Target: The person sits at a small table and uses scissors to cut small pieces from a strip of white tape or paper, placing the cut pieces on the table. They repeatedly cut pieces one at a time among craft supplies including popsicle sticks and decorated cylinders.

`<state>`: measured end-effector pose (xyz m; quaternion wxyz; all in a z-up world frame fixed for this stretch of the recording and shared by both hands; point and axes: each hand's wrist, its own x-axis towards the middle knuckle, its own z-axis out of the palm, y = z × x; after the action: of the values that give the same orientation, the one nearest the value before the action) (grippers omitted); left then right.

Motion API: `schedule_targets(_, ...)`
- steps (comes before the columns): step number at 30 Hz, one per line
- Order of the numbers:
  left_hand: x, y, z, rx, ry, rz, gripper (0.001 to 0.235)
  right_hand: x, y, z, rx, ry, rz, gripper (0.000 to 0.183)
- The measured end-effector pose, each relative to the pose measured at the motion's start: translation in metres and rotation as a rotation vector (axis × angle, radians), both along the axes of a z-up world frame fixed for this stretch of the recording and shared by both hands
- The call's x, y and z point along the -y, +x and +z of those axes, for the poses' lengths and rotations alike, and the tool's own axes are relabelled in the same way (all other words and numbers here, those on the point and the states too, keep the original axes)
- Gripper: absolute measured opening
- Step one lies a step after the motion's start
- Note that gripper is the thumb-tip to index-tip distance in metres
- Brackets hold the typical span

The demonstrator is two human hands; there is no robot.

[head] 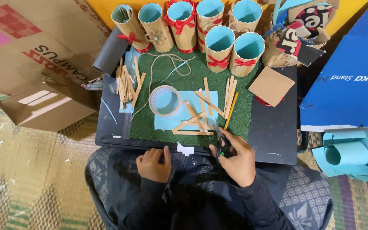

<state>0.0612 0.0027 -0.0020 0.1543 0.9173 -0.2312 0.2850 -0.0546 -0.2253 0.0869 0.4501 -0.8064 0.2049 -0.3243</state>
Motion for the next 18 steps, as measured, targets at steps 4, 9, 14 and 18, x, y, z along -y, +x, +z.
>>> schedule_targets(4, 0.014, -0.013, 0.019, -0.752, -0.337, 0.073, 0.039, 0.0, 0.001, -0.006, 0.009, -0.005, -0.003, 0.048)
schedule_targets(9, 0.028, -0.017, -0.002, -0.731, -0.407, 0.127, 0.024, -0.004, -0.001, -0.013, 0.025, -0.006, -0.001, 0.045)
schedule_targets(14, 0.041, -0.023, 0.012, -0.26, -0.395, -0.028, 0.016, -0.005, -0.005, -0.023, -0.07, 0.007, -0.034, 0.048)
schedule_targets(18, 0.049, -0.02, 0.027, 0.033, -0.287, -0.149, 0.019, -0.007, -0.002, -0.016, -0.111, 0.014, -0.055, 0.053)
